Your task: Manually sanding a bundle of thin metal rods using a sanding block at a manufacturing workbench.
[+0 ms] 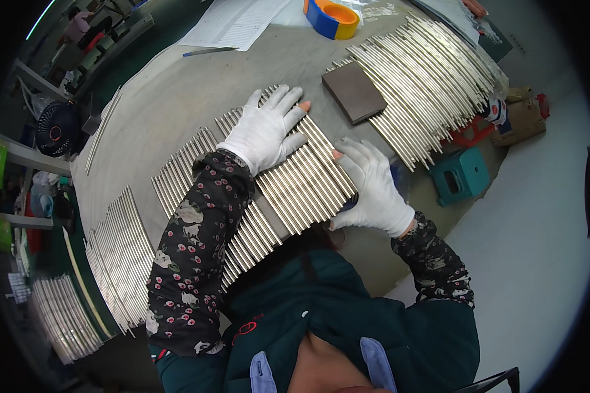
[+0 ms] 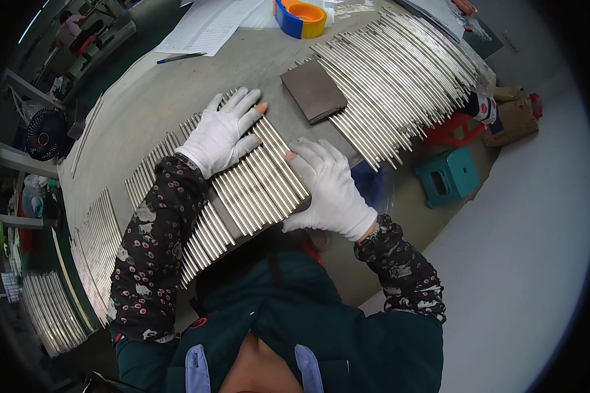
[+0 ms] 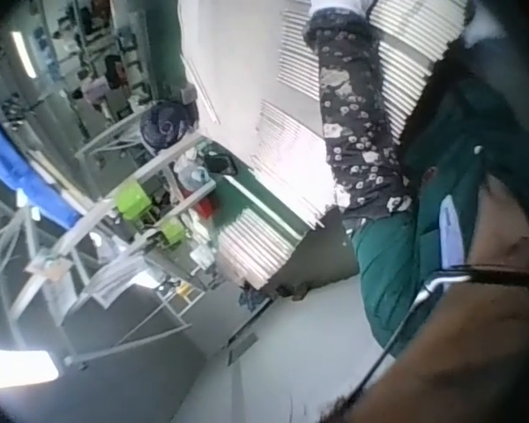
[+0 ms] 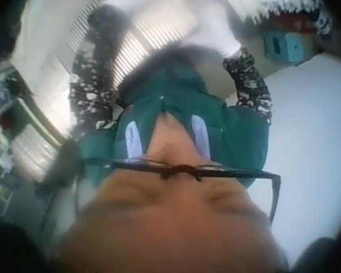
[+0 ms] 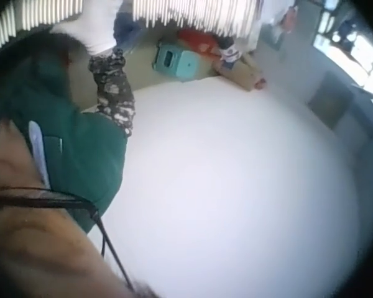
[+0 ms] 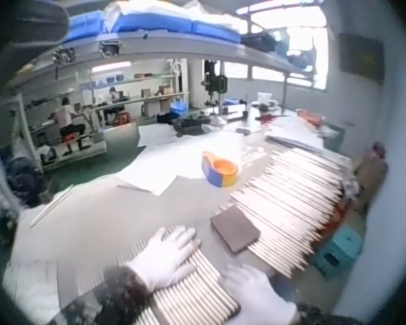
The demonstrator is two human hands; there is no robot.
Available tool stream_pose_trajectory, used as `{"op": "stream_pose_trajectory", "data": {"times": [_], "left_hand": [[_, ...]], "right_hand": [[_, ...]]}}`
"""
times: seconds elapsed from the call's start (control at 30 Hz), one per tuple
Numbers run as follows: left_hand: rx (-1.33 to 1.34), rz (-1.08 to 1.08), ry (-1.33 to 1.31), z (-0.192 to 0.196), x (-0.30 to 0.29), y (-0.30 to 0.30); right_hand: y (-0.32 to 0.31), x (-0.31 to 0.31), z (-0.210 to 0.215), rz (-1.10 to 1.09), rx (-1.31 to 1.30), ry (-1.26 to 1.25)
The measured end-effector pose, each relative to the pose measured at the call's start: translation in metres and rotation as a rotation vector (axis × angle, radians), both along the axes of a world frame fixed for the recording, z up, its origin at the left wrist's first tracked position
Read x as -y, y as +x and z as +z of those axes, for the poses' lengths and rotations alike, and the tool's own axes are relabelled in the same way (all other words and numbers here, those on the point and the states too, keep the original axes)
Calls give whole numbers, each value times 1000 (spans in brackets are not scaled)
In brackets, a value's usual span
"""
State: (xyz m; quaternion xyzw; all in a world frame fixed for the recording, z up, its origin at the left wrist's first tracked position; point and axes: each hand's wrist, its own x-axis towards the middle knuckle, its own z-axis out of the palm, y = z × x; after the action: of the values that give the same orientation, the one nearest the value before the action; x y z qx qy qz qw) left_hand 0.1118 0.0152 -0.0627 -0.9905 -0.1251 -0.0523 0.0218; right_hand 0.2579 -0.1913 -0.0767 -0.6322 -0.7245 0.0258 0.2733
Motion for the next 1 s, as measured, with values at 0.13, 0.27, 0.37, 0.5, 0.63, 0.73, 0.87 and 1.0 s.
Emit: {"op": "stream_pose_trajectory", "data": {"times": [0.13, 0.27, 0.37, 0.5, 0.63, 0.73, 0.87, 1.0], "left_hand": [[-12, -6, 4, -1, 2, 4], [-13, 5, 14, -2, 0, 2], [41, 19, -26, -1, 1, -1], [84, -9, 9, 11, 1, -16], [60, -26, -52, 20, -1, -56], [-6, 68, -55, 12, 0, -82], [-63, 163, 32, 2, 5, -77], [-23, 170, -18, -2, 4, -53]], "right_hand": [[0, 0, -7, -29, 22, 50], [-3, -4, -5, -21, 31, 114], [-3, -5, -7, -25, 67, 139], [6, -1, -7, 4, 95, 66], [12, 3, -9, 46, 109, 61], [11, 4, -4, 53, 80, 32], [1, 16, 11, 47, -42, 151], [-21, 38, 18, 109, -187, 153]]}}
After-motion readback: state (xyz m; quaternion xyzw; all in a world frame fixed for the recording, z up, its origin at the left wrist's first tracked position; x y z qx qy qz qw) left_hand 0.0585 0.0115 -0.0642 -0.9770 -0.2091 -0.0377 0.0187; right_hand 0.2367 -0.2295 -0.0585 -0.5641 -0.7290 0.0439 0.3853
